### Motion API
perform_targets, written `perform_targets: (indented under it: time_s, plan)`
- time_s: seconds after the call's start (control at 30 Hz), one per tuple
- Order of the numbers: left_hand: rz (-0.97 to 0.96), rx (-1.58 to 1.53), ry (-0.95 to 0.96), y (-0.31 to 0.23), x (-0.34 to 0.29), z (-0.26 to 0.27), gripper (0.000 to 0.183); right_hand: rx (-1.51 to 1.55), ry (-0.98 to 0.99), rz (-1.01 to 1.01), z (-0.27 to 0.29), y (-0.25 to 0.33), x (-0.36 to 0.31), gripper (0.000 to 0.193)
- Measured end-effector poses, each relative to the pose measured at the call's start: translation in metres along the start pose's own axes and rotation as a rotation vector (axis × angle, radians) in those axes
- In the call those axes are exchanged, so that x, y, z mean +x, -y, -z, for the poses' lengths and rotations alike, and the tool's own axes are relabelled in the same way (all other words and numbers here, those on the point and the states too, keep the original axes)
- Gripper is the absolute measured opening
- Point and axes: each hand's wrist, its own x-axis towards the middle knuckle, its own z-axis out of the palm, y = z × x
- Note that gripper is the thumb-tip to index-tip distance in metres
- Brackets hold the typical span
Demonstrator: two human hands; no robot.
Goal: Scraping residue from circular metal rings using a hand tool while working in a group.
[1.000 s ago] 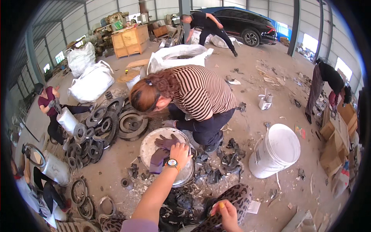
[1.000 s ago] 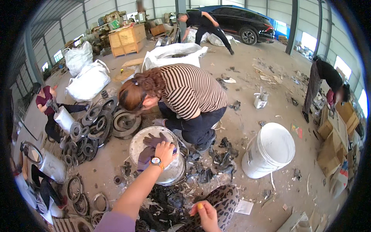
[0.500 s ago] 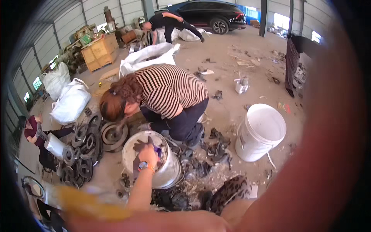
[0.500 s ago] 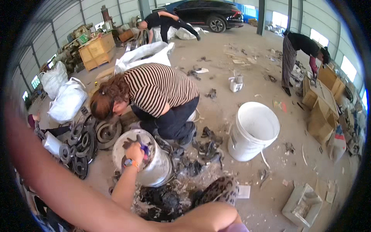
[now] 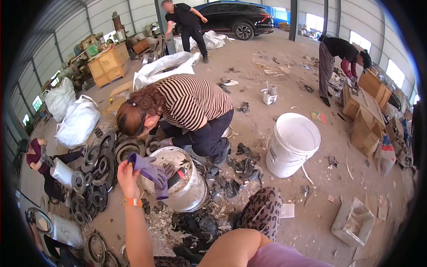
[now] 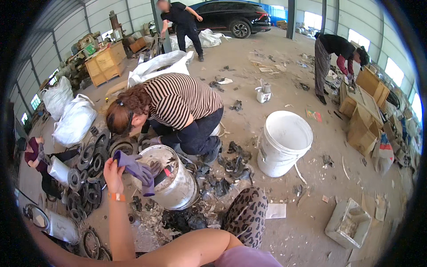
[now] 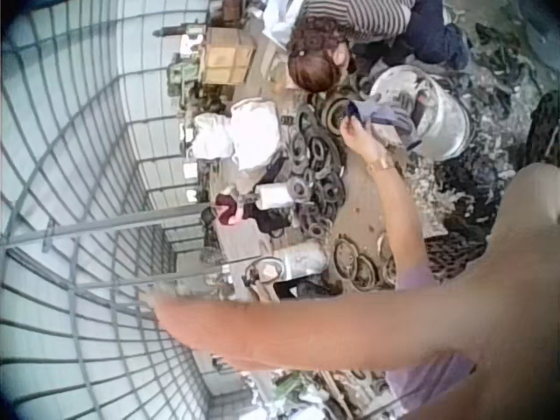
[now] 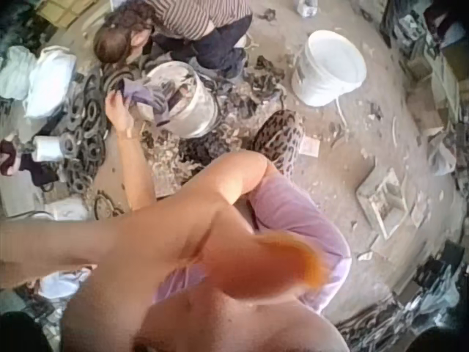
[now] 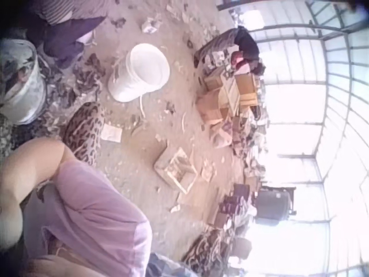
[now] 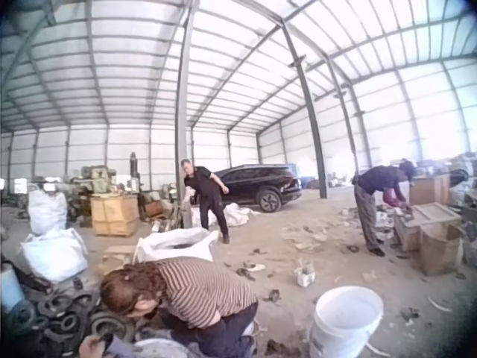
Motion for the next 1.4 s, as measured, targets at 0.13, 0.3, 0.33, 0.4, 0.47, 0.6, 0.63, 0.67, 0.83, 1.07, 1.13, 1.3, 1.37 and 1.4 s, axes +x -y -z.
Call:
perform_targets:
  time_s: [0.13, 0.3, 0.33, 0.4, 0.47, 0.6, 0.63, 0.67, 0.83, 1.07, 1.13, 1.3, 1.37, 1.4]
  plan:
    - [0.068, -0.043, 0.082, -0.029, -0.042, 0.023, 0.01, 0.054, 0.131, -0.119, -0.023, -0.018, -0.007, 0.033]
    - [0.316, -0.056, 0.114, -0.017, -0.121, 0.02, 0.009, 0.084, 0.333, -0.243, -0.025, -0.048, -0.022, 0.028]
    - [0.36, 0.084, 0.139, -0.007, -0.14, 0.046, 0.012, 0.111, 0.407, -0.246, -0.038, -0.054, -0.02, 0.027]
    - [0.386, 0.397, 0.193, 0.027, -0.184, 0.09, 0.021, -0.785, 0.157, -0.229, -0.013, -0.093, -0.079, 0.021]
    - [0.469, 0.223, 0.286, 0.103, -0.219, 0.107, 0.026, -1.136, -0.168, -0.408, 0.038, -0.124, -0.141, 0.023]
    - [0.471, 0.383, 0.491, 0.139, -0.278, 0.086, 0.05, -1.224, -0.071, -0.472, 0.066, -0.137, -0.218, 0.02]
    - [0.469, 0.386, 0.462, 0.163, -0.289, 0.098, 0.05, -1.238, -0.02, -0.646, 0.065, -0.143, -0.232, 0.019]
    - [0.281, 0.582, 0.371, 0.208, -0.302, 0.122, 0.05, -1.244, 0.046, -0.816, 0.063, -0.15, -0.238, 0.018]
    - [-0.185, 0.777, 0.341, 0.164, -0.299, 0.038, 0.044, -0.695, 0.391, -1.767, 0.148, -0.324, -0.414, 0.022]
    - [-0.12, 1.014, 0.438, 0.148, -0.305, 0.057, 0.04, 0.574, -1.241, -0.986, 0.147, -0.242, -0.339, 0.027]
    - [-0.179, 1.011, 0.387, 0.141, -0.301, 0.046, 0.04, 0.512, -1.627, -0.787, 0.138, -0.244, -0.314, 0.025]
    - [-0.297, 0.953, 0.566, 0.127, -0.3, 0.021, 0.038, -0.155, -1.192, -1.122, 0.136, -0.201, -0.277, 0.034]
    - [-0.318, 0.929, 0.671, 0.123, -0.307, 0.01, 0.037, -0.425, -0.943, -1.418, 0.158, -0.226, -0.315, 0.038]
    - [-0.31, 0.915, 0.673, 0.122, -0.308, 0.005, 0.037, -0.005, -0.933, -1.291, 0.16, -0.235, -0.32, 0.046]
